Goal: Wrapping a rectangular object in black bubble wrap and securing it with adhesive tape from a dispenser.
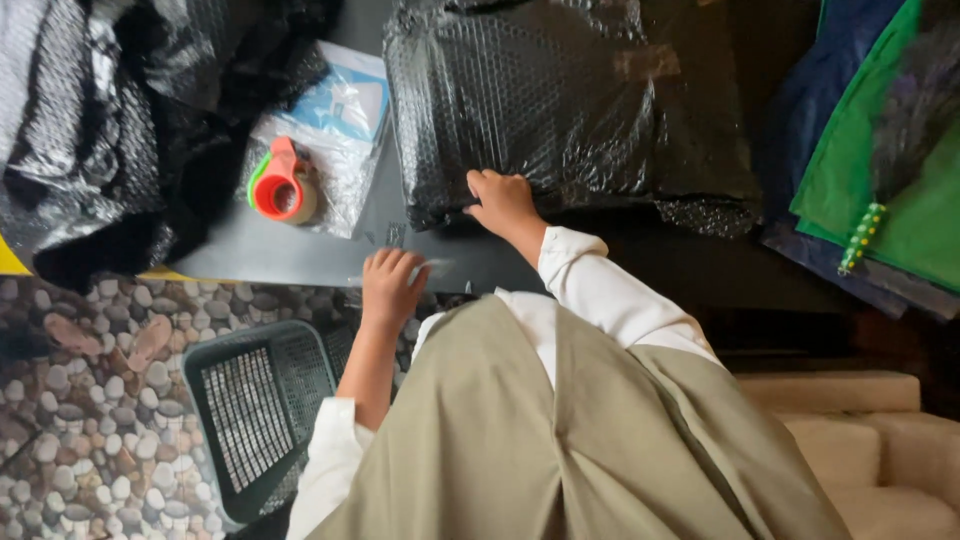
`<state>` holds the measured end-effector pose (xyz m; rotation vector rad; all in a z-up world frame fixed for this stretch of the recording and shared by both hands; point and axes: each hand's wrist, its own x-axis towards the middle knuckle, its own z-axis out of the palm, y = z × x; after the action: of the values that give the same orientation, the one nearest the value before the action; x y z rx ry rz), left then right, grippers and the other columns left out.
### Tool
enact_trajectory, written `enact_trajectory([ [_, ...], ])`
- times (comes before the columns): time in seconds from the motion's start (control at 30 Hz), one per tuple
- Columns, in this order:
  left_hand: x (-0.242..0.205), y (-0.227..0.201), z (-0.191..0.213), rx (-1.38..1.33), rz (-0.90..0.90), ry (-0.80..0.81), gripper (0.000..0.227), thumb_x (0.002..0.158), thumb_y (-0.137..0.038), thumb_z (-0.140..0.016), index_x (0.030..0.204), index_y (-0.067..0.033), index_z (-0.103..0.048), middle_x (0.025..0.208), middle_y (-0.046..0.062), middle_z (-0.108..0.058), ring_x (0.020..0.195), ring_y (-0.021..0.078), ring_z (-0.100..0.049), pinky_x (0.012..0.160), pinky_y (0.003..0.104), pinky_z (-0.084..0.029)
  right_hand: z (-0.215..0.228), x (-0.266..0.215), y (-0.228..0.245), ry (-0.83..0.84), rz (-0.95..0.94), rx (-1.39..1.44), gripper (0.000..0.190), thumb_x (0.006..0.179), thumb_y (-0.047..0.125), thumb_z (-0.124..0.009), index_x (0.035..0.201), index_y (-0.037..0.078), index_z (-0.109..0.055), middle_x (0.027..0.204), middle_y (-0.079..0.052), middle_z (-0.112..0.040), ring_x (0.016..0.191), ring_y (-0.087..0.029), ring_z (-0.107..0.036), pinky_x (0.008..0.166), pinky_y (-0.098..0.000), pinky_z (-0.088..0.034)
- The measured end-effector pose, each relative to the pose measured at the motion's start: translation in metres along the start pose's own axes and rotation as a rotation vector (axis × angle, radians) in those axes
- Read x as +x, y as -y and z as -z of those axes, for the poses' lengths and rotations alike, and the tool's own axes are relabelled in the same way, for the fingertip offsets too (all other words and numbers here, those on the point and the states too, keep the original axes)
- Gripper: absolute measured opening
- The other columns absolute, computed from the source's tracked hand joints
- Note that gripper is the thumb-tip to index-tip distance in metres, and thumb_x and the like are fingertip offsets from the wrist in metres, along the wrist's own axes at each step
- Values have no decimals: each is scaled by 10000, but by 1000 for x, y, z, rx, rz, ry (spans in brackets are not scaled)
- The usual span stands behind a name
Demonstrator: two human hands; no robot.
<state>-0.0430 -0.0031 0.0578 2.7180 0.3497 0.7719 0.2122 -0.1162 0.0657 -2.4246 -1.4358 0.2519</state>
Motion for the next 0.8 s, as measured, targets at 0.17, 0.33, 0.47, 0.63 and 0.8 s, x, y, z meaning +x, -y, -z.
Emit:
enact_trajectory([
  [0.17,20,8,-53,133,-45,68,272,734,-303,-855,894,-224,-649,811,-45,-596,911,205,-626,829,374,-470,-5,0,-4,31,5,-8,416,764,348,-850,869,230,-466,826,9,-589,807,-313,-722,743,-470,-532],
  [0.33,39,20,-75,214,-53,51,292,705,-284,-867,879,-217,-643,806,-49,-604,911,197,-615,829,362,-460,-3,2,-2,28,-14,-4,416,756,361,-853,872,237,-473,823,9,-592,807,-309,-724,742,-472,-538],
  [0.47,52,22,-73,274,-37,14,331,717,-320,-848,927,-229,-610,841,-39,-579,946,213,-597,837,371,-453,1,1,-1,28,-7,1,410,765,352,-853,872,228,-476,819,-2,-595,805,-316,-722,739,-471,-537],
  [0.63,58,39,-84,266,-20,10,360,714,-321,-843,979,-239,-613,882,-30,-585,985,222,-591,840,370,-462,5,1,0,38,-9,4,407,774,336,-847,868,227,-466,815,-4,-594,801,-322,-722,740,-471,-538],
  [0.8,58,51,-97,185,48,71,412,677,-309,-881,994,-233,-630,885,-29,-606,977,242,-624,798,387,-516,7,1,3,61,-7,-5,399,786,335,-835,875,227,-461,827,-1,-585,805,-314,-722,746,-463,-534],
])
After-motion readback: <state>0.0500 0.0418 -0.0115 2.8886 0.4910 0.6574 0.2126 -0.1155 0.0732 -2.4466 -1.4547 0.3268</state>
